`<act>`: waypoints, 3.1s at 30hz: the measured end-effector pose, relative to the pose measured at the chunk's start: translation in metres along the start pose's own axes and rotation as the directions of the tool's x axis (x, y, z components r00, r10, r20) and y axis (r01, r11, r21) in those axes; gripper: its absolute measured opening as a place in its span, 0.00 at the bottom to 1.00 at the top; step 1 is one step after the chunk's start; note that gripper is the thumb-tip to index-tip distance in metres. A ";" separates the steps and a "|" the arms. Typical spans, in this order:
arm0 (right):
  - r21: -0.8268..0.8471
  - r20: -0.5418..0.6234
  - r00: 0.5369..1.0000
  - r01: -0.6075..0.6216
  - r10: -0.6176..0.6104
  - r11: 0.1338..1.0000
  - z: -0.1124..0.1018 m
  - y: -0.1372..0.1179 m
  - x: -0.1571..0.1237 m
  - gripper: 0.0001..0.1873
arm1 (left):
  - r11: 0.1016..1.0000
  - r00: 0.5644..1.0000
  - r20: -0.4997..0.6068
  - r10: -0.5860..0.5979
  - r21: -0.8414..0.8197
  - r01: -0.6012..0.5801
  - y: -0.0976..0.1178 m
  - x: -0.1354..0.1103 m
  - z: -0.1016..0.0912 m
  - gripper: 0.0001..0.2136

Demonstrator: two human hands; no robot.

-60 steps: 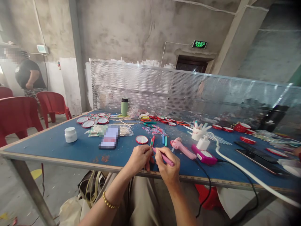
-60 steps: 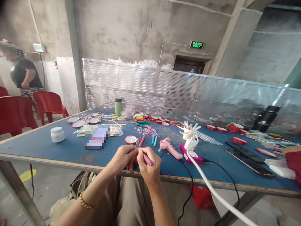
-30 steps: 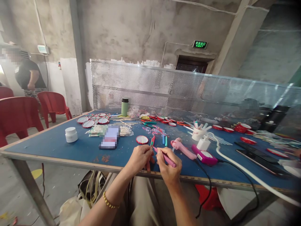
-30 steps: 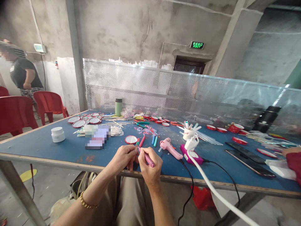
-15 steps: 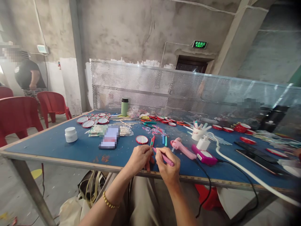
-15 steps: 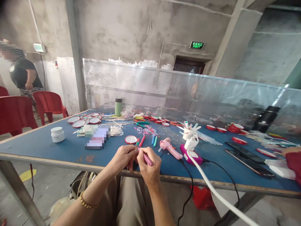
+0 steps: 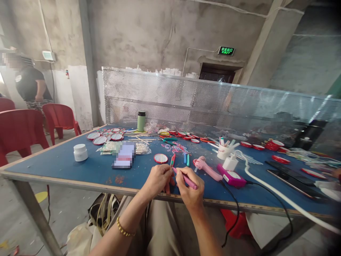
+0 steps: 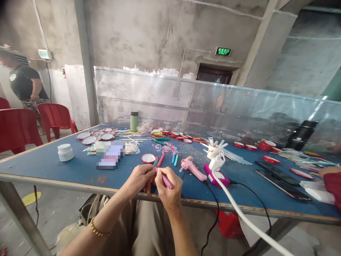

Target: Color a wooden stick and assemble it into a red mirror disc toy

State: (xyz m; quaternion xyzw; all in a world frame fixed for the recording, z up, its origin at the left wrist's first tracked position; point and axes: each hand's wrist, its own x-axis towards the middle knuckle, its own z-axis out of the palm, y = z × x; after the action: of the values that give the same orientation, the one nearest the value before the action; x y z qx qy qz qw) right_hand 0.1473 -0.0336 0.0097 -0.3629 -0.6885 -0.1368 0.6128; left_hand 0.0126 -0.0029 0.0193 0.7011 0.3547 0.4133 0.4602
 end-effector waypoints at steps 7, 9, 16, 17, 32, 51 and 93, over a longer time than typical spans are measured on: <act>-0.014 -0.007 1.000 -0.006 0.006 1.000 0.001 0.001 0.000 0.09 | 1.000 1.000 0.000 0.007 -0.011 -0.007 0.000 0.000 0.000 0.17; -0.017 -0.011 1.000 -0.008 0.008 1.000 0.001 0.001 0.000 0.09 | 1.000 1.000 0.000 0.004 -0.011 -0.004 0.000 0.001 0.000 0.16; -0.006 -0.028 0.999 -0.027 0.027 1.000 0.001 0.003 -0.002 0.09 | 1.000 1.000 -0.002 0.009 -0.024 -0.009 -0.004 0.002 0.000 0.14; 0.000 -0.035 0.999 -0.036 0.036 0.999 0.001 0.002 -0.003 0.08 | 0.999 1.000 0.002 0.005 -0.033 -0.005 -0.005 0.002 0.000 0.13; 0.024 0.020 1.000 0.000 0.000 1.000 0.001 0.001 -0.001 0.09 | 0.999 1.000 -0.013 0.013 -0.040 -0.013 -0.003 0.002 0.001 0.15; 0.003 -0.007 1.000 0.012 -0.012 1.000 0.001 0.001 0.001 0.09 | 1.000 1.000 -0.014 0.011 -0.012 -0.011 -0.001 0.000 0.000 0.16; 0.169 -0.072 0.968 -0.226 0.241 0.959 0.001 0.013 -0.013 0.08 | 0.943 0.999 0.010 -0.035 -0.332 0.037 -0.010 0.007 0.002 0.17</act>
State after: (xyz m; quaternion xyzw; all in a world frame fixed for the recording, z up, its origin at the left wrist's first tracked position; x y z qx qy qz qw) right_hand 0.1552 -0.0287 -0.0063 -0.3849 -0.6206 -0.0246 0.6827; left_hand 0.0155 0.0056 0.0109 0.6077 0.2918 0.4574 0.5799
